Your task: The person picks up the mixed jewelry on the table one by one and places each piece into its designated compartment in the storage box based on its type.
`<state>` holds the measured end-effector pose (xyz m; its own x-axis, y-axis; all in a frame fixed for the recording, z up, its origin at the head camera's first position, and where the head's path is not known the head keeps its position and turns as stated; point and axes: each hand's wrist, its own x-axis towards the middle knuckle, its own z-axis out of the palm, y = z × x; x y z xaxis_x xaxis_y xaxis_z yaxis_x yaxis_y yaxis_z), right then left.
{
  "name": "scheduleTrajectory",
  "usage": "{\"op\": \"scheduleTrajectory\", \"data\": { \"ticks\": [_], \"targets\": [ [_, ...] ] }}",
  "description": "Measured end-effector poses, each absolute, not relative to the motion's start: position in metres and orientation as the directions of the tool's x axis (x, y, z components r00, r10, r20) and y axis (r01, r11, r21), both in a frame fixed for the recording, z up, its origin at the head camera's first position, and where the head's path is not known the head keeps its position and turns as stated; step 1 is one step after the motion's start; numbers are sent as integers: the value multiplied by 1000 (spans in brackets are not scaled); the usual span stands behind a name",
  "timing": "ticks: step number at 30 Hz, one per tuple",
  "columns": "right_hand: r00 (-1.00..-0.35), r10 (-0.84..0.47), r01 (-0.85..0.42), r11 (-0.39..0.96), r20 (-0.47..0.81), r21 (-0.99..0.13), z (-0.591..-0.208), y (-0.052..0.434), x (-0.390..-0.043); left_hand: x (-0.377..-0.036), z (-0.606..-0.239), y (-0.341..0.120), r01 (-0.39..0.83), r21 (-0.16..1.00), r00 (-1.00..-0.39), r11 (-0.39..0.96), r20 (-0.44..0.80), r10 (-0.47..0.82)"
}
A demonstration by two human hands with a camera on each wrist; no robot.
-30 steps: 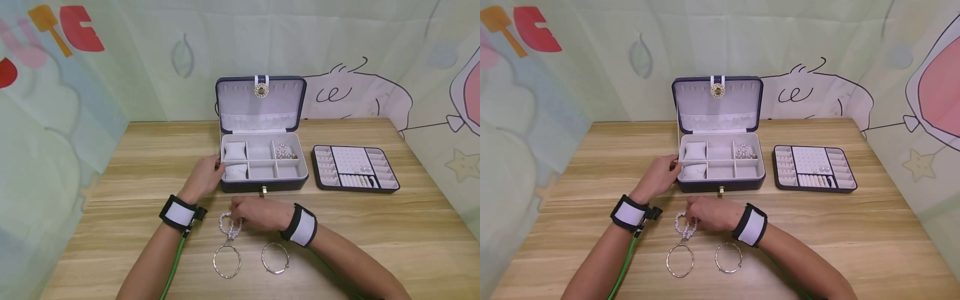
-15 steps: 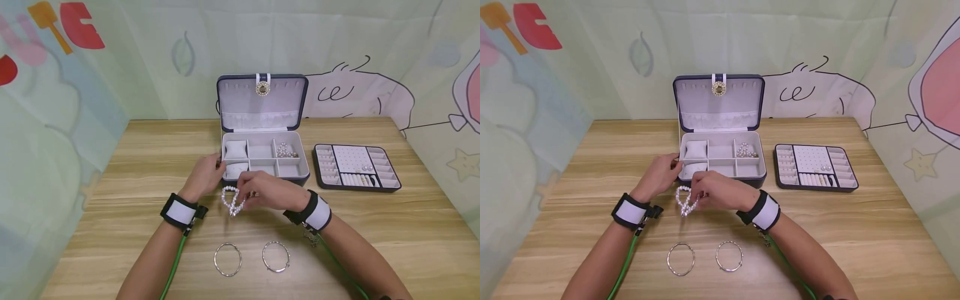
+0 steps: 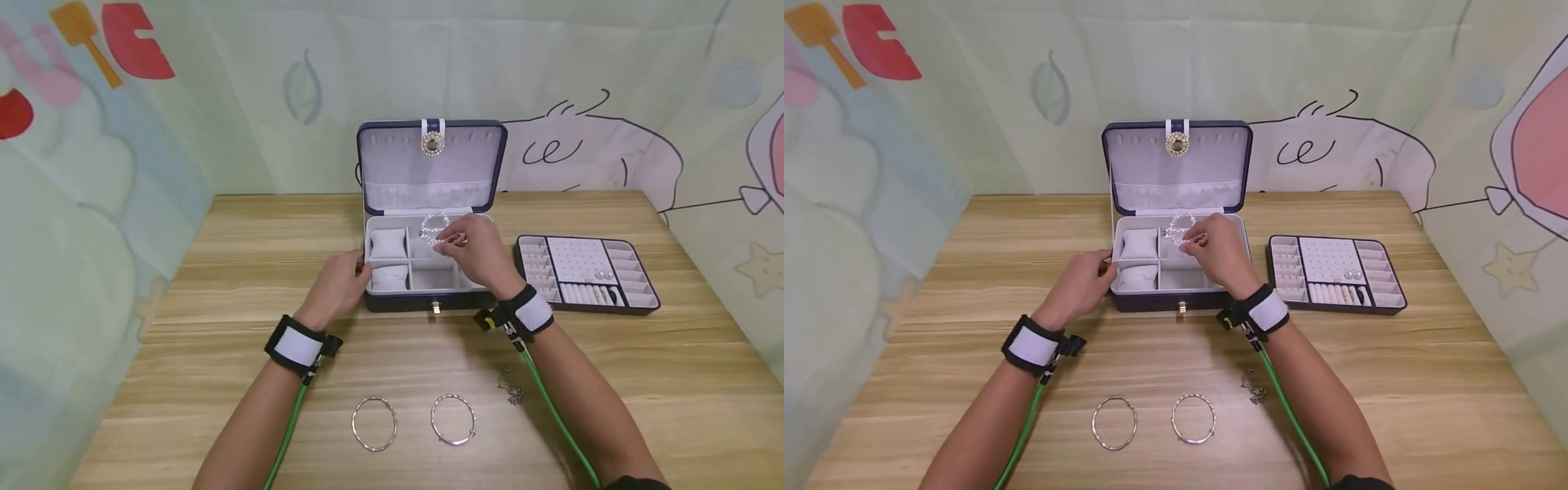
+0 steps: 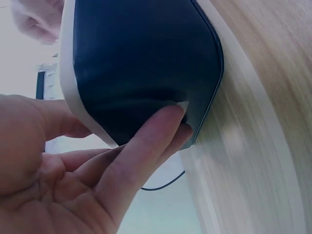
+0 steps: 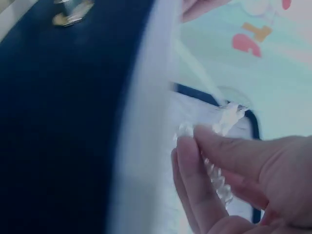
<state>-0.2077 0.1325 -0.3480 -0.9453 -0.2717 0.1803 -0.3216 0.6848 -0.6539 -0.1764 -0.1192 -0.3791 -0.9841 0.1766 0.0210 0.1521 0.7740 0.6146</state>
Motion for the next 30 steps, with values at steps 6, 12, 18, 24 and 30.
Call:
{"op": "scheduleTrajectory", "data": {
  "ticks": [6, 12, 18, 24, 30],
  "targets": [
    [-969, -243, -215, 725, 49, -655, -359, 132, -216, -176, -378, -119, 152, 618, -984, 771, 22, 176],
    [-973, -232, -166, 759, -22, -630, -364, 129, -218, -176, -377, -118, 153, 611, -984, 777, 19, 178],
    [-963, -267, -182, 758, -42, -626, -366, 127, -218, -176, -378, -118, 150, 614, -983, 775, 11, 182],
    [-964, -256, -157, 761, -68, -629, -365, 125, -216, -176, -378, -119, 152, 610, -983, 778, 15, 181],
    [-966, -260, -216, 792, 5, -570, -361, 124, -212, -176, -378, -119, 155, 606, -984, 780, 21, 179]
  ]
}}
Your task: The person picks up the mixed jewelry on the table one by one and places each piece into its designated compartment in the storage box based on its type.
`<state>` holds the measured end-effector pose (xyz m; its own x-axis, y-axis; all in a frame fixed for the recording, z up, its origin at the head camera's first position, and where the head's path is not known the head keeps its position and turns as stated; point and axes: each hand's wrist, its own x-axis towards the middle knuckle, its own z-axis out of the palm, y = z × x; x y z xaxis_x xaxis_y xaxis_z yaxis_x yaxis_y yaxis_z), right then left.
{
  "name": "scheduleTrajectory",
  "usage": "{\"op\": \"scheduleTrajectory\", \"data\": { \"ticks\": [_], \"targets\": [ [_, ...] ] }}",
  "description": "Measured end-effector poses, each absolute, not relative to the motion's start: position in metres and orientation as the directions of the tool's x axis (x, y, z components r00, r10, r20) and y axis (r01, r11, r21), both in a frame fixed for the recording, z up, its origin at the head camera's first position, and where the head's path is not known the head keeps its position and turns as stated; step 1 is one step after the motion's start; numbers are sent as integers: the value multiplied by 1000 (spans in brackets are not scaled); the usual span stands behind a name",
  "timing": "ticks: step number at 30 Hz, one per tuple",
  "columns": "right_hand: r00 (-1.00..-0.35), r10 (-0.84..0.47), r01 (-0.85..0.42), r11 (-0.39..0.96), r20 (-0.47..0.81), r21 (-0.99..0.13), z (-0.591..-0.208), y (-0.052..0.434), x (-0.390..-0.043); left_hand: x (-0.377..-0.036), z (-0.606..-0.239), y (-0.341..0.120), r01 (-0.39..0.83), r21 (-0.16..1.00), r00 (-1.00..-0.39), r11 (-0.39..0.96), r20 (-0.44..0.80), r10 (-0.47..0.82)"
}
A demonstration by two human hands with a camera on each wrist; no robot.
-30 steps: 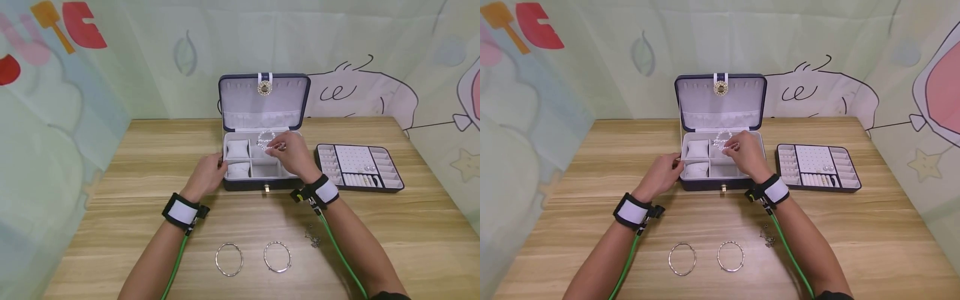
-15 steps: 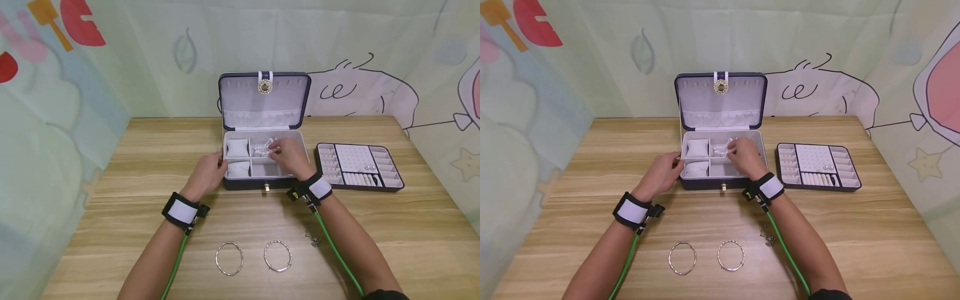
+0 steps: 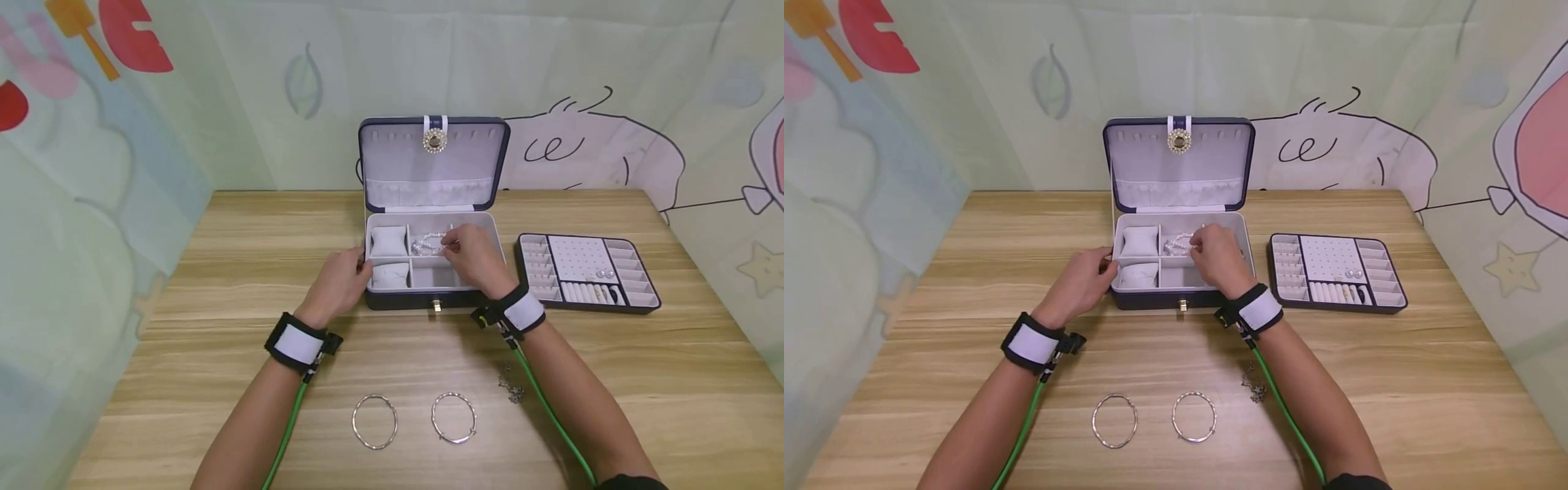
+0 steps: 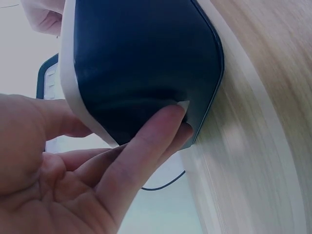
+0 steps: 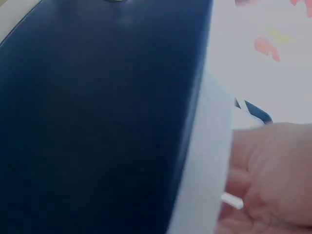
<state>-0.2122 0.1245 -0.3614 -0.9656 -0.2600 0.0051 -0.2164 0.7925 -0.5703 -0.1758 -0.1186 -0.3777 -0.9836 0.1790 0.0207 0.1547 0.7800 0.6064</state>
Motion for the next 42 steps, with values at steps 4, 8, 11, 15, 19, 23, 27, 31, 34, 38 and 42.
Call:
{"op": "scheduleTrajectory", "data": {
  "ticks": [4, 8, 11, 15, 19, 23, 27, 31, 34, 38, 42],
  "targets": [
    [-936, -351, -321, 828, 21, -460, -366, 123, -213, -176, -377, -119, 155, 608, -983, 779, 21, 180],
    [-911, -413, -373, 832, -10, -410, -370, 122, -214, -176, -378, -119, 157, 609, -983, 777, 21, 182],
    [-885, -463, -406, 814, -43, -416, -371, 123, -213, -177, -378, -119, 161, 607, -983, 779, 23, 185],
    [-835, -542, -456, 774, -89, -439, -372, 124, -212, -176, -379, -119, 159, 606, -983, 779, 21, 184],
    [-811, -582, -507, 747, -54, -430, -369, 125, -208, -176, -379, -120, 156, 609, -983, 778, 22, 180],
    [-799, -597, -570, 720, 64, -396, -355, 121, -192, -176, -379, -120, 161, 609, -982, 777, 24, 186],
    [-728, -675, -648, 618, 122, -445, -339, 110, -164, -177, -378, -120, 173, 607, -981, 776, 34, 192],
    [-607, -790, -709, 493, 81, -504, -336, 94, -139, -178, -376, -121, 185, 601, -980, 778, 54, 191],
    [-523, -852, -749, 439, 36, -496, -344, 83, -125, -178, -377, -121, 191, 592, -980, 783, 64, 190],
    [-441, -897, -786, 402, -30, -470, -360, 70, -110, -178, -378, -121, 183, 592, -981, 785, 53, 188],
    [-409, -906, -806, 414, -107, -424, -373, 60, -98, -177, -380, -121, 176, 602, -981, 779, 38, 192]
  ]
}}
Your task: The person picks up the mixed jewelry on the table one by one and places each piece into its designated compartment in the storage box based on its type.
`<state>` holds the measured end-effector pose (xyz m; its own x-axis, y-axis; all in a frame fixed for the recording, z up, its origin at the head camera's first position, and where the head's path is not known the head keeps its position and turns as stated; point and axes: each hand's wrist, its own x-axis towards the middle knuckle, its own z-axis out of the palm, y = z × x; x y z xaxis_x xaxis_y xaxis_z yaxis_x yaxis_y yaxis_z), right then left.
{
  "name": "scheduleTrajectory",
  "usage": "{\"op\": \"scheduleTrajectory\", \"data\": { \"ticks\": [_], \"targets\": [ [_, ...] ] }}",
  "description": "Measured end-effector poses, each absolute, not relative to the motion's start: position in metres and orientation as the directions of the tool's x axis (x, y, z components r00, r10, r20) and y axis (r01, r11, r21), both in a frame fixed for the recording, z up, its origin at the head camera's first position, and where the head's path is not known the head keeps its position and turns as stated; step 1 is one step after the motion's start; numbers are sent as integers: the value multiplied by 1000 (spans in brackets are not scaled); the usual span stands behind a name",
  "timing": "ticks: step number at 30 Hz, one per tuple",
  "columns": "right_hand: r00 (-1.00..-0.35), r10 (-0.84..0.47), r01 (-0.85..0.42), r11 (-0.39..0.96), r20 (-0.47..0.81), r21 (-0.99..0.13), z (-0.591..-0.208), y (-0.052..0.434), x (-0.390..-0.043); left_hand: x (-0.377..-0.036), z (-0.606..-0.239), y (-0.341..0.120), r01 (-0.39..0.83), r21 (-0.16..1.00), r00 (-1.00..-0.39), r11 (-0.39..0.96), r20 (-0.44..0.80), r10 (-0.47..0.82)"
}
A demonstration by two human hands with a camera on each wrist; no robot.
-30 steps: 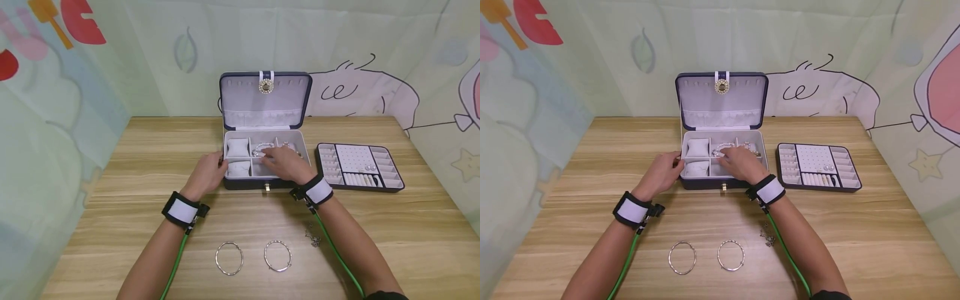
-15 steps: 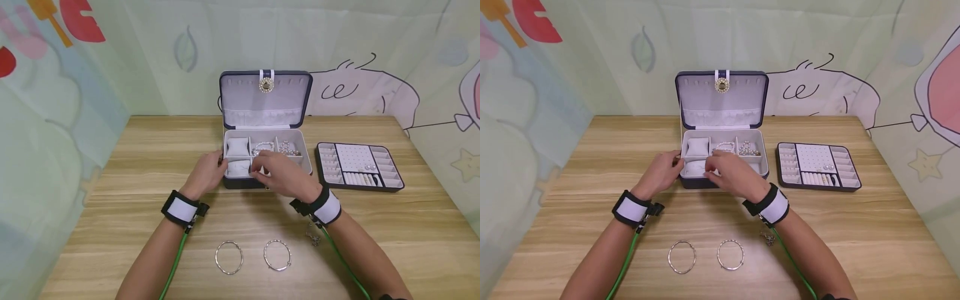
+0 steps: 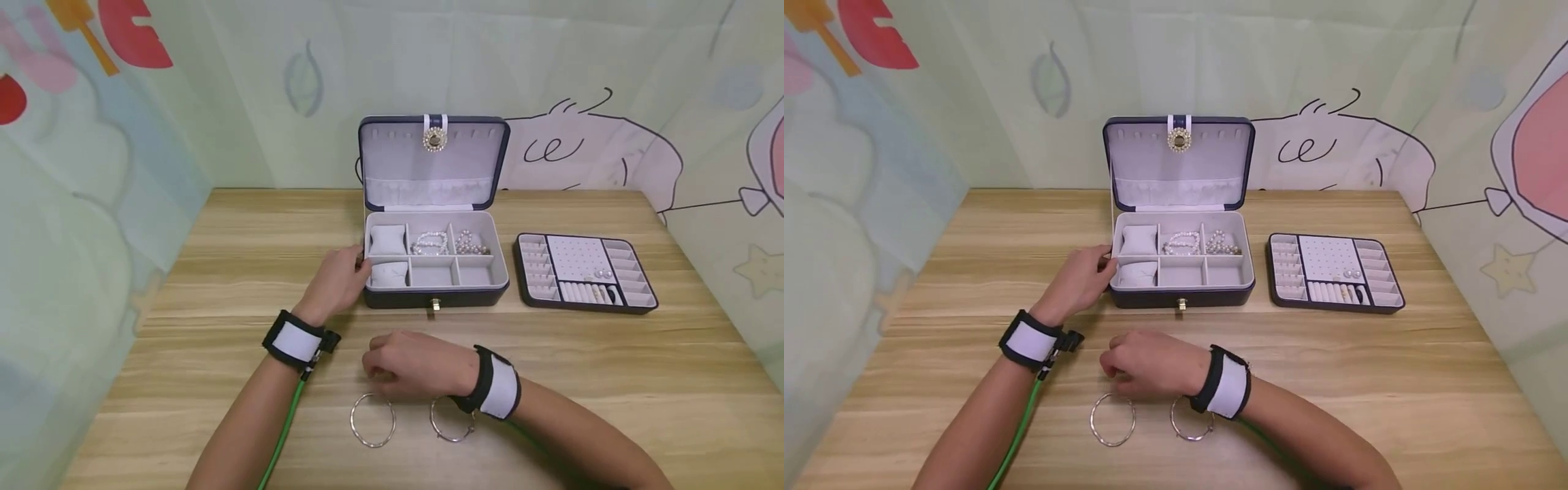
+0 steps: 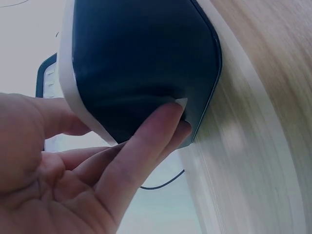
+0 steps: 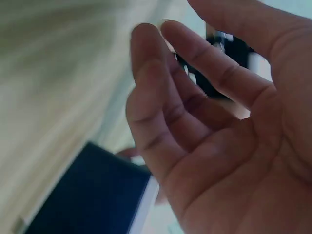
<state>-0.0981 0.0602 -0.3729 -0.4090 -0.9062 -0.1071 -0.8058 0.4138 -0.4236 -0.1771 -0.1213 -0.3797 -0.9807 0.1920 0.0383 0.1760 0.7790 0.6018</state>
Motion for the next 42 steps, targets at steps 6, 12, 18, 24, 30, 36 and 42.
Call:
{"op": "scheduleTrajectory", "data": {
  "ticks": [6, 12, 18, 24, 30, 36, 42],
  "targets": [
    [-396, -903, -829, 430, -166, -357, -386, 54, -89, -177, -380, -121, 174, 609, -981, 774, 34, 193],
    [-400, -904, -825, 428, -153, -369, -392, 51, -87, -177, -380, -120, 162, 612, -982, 774, 19, 190],
    [-398, -905, -828, 425, -151, -367, -393, 50, -87, -177, -380, -121, 162, 609, -982, 776, 20, 189],
    [-339, -935, -882, 353, -100, -312, -391, 52, -90, -176, -380, -121, 166, 612, -981, 773, 24, 192],
    [-355, -934, -855, 340, -35, -392, -376, 61, -101, -178, -380, -121, 173, 614, -980, 770, 33, 194],
    [-460, -884, -803, 376, 80, -462, -355, 81, -124, -177, -380, -121, 177, 610, -980, 772, 40, 194],
    [-633, -743, -735, 490, 216, -468, -338, 113, -154, -177, -379, -121, 183, 608, -979, 772, 43, 199]
  ]
}}
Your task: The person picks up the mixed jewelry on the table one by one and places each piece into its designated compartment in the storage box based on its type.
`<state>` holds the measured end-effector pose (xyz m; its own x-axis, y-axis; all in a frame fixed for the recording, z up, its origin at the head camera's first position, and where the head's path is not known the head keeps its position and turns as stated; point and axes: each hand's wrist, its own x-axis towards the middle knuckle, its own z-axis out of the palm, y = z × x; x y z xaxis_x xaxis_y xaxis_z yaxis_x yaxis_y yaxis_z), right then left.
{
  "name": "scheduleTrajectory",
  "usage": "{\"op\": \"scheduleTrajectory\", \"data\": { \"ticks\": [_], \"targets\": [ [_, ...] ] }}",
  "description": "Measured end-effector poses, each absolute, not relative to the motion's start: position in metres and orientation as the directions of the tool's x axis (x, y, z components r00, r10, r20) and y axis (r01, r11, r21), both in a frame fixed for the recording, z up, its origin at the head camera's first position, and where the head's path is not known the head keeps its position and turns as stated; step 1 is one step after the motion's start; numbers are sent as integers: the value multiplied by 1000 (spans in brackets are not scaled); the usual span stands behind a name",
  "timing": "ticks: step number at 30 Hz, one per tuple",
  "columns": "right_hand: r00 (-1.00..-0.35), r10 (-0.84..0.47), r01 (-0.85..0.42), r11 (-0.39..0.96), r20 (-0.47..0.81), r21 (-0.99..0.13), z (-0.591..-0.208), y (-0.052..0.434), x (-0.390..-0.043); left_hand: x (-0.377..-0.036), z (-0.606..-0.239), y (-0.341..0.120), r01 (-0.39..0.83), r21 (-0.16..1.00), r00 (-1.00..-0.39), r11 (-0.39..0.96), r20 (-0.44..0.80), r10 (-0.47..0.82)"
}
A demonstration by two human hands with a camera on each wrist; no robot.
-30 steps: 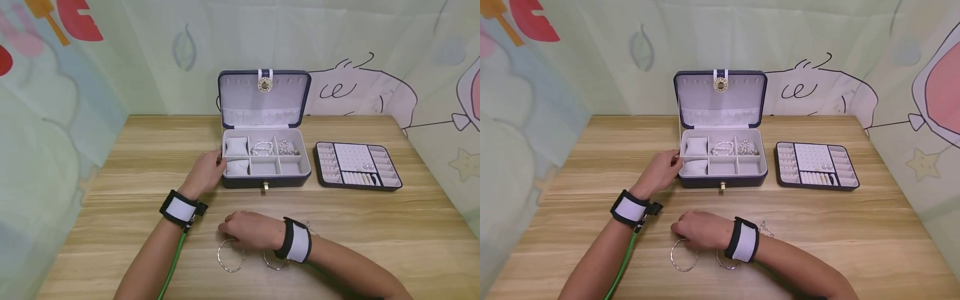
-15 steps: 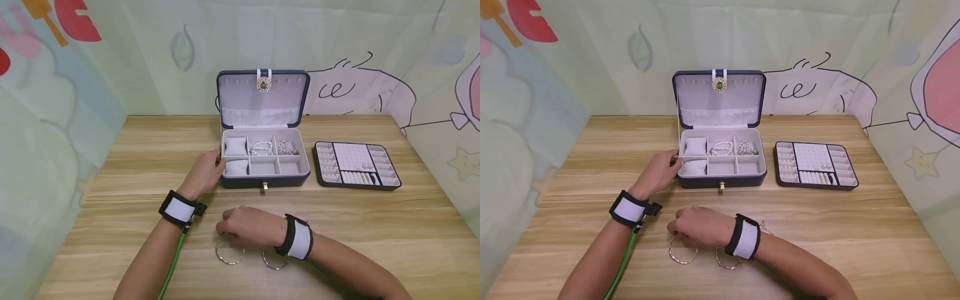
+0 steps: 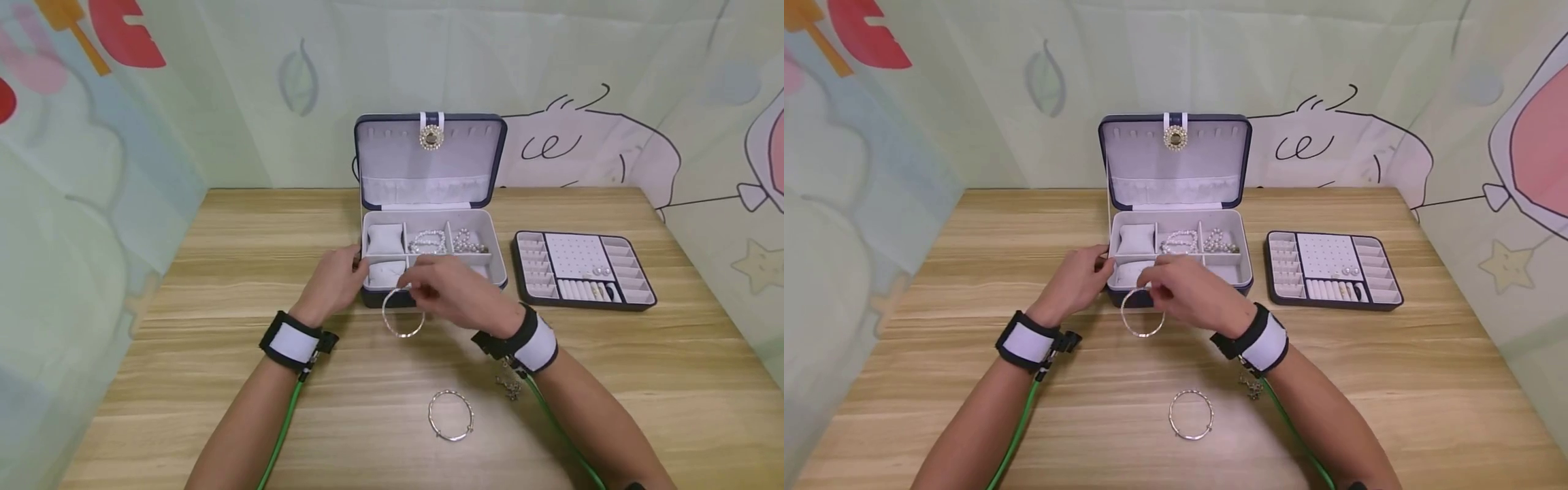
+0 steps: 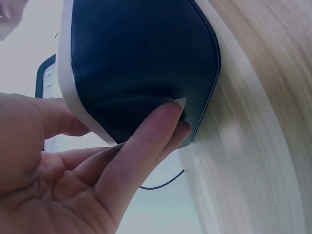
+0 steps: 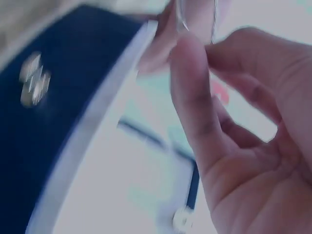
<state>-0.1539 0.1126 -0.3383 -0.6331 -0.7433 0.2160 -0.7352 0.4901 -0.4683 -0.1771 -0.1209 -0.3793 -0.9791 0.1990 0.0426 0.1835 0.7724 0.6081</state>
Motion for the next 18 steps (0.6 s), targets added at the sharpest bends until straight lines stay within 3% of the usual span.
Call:
{"op": "scheduleTrajectory", "data": {
  "ticks": [4, 9, 18],
  "targets": [
    [-749, -606, -648, 588, 267, -484, -335, 132, -173, -178, -380, -121, 172, 610, -980, 774, 29, 195],
    [-879, -425, -473, 714, 218, -516, -340, 144, -188, -178, -380, -120, 162, 606, -982, 778, 19, 190],
    [-892, -421, -450, 793, 165, -411, -369, 135, -198, -177, -379, -120, 167, 608, -981, 776, 20, 195]
  ]
}}
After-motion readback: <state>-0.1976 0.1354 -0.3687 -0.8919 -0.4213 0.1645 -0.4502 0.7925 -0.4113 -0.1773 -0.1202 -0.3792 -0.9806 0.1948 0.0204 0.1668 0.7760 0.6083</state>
